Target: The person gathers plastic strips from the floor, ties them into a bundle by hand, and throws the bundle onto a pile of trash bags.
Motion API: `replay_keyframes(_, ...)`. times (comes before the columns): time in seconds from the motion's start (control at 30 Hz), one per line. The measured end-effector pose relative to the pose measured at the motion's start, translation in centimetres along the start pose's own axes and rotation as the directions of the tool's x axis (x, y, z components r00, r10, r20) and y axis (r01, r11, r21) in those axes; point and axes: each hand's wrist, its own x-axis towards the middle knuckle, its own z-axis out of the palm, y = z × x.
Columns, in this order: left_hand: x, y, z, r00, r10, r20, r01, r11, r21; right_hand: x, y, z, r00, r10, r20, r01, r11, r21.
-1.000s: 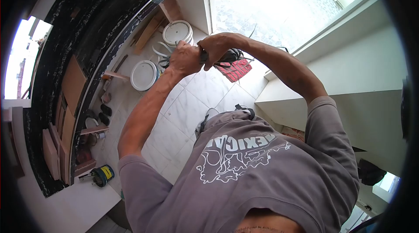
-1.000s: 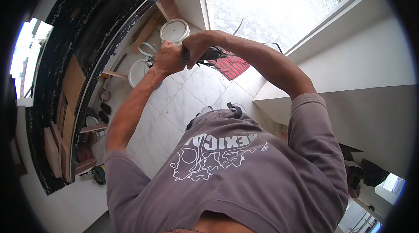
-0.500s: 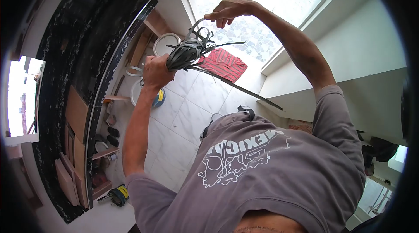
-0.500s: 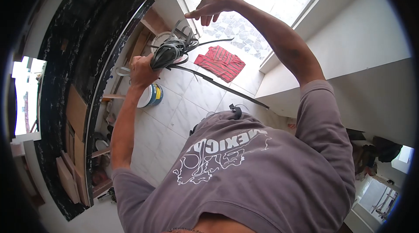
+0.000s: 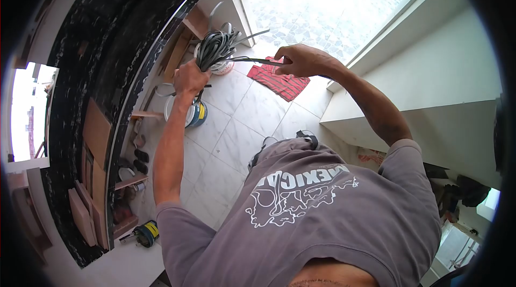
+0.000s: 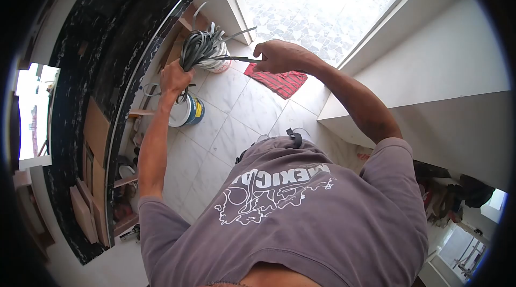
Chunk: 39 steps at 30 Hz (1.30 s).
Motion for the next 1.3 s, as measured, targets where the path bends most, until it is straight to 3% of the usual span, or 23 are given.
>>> replay_keyframes(0.03,0.3,-0.1,0.1,1.0,-0.025,0.014,0.024,0.999,0.028,-0.2,0.0,0.6,0.994,-0.064,-0.089,0.057,0.995,-0.083)
replay_keyframes(0.13,1.3,-0.2,0.3,0.994,-0.094,0.05,0.088,0.991,0.104,-0.8,-0.5,1.4,0.974,-0.189,-0.128,0.167,0.972,-0.164)
replay_keyframes(0.27,2.0,0.1,1.2,0.993,-0.07,0.095,0.047,0.973,0.226,-1.6,-2.8,2.9,0.881,-0.472,-0.023,0.435,0.829,-0.352)
replay_keyframes(0.37,1.4,1.9,1.7,0.982,0.063,0.18,-0.124,0.927,0.354,-1.2,-7.2,0.9,0.879,-0.475,0.039,0.435,0.766,-0.473)
replay_keyframes(0.43,0.9,2.8,2.5,0.965,0.18,0.192,-0.244,0.885,0.396,-0.7,-9.4,-2.3,0.861,-0.505,0.056,0.424,0.652,-0.629)
replay_keyframes(0.5,0.1,3.5,3.4,0.934,0.311,0.174,-0.356,0.842,0.405,1.5,-9.0,-5.2,0.774,-0.633,0.007,0.517,0.627,-0.583)
replay_keyframes(0.63,-2.1,5.8,2.8,0.751,0.661,0.006,-0.625,0.707,0.331,4.6,-9.2,-11.6,0.86,-0.503,0.086,0.466,0.705,-0.534)
replay_keyframes(0.77,-4.1,8.3,-0.4,0.636,0.748,-0.188,-0.721,0.663,0.199,8.0,-4.7,-13.9,0.904,-0.422,0.072,0.415,0.824,-0.386)
replay_keyframes(0.83,-5.2,9.1,-2.3,0.624,0.732,-0.273,-0.725,0.673,0.145,6.8,-5.1,-14.1,0.974,-0.175,0.144,0.203,0.956,-0.211)
replay_keyframes(0.9,-6.0,9.9,-4.8,0.612,0.711,-0.345,-0.723,0.68,0.119,8.1,-1.5,-12.2,0.928,-0.283,0.243,0.231,0.948,0.219)
replay_keyframes(0.93,-6.0,10.0,-5.7,0.628,0.665,-0.404,-0.699,0.71,0.084,7.7,-0.8,-10.7,0.927,-0.267,0.265,0.178,0.932,0.317)
replay_keyframes(0.97,-6.0,10.0,-6.5,0.641,0.615,-0.459,-0.674,0.737,0.047,7.7,0.0,-8.2,0.966,-0.197,0.17,0.136,0.939,0.315)
replay_keyframes(1.03,-5.6,9.5,-7.3,0.692,0.518,-0.502,-0.604,0.797,-0.012,8.0,3.3,-3.5,0.903,-0.27,0.333,-0.051,0.705,0.708)
replay_keyframes(1.07,-5.2,9.0,-7.6,0.733,0.471,-0.491,-0.556,0.83,-0.034,8.1,4.9,-1.2,0.86,-0.303,0.411,-0.197,0.545,0.815)
replay_keyframes(1.1,-4.9,8.6,-7.8,0.772,0.42,-0.478,-0.504,0.862,-0.057,6.4,2.8,0.4,0.845,-0.314,0.433,-0.161,0.624,0.765)
replay_keyframes(1.23,-3.3,6.9,-6.8,0.956,0.146,-0.255,-0.214,0.942,-0.26,2.6,0.8,5.7,0.886,-0.256,0.386,-0.248,0.441,0.862)
replay_keyframes(1.3,-2.3,5.9,-5.9,0.972,0.112,-0.206,-0.155,0.966,-0.206,1.4,-0.7,6.7,0.914,-0.22,0.341,-0.229,0.413,0.881)
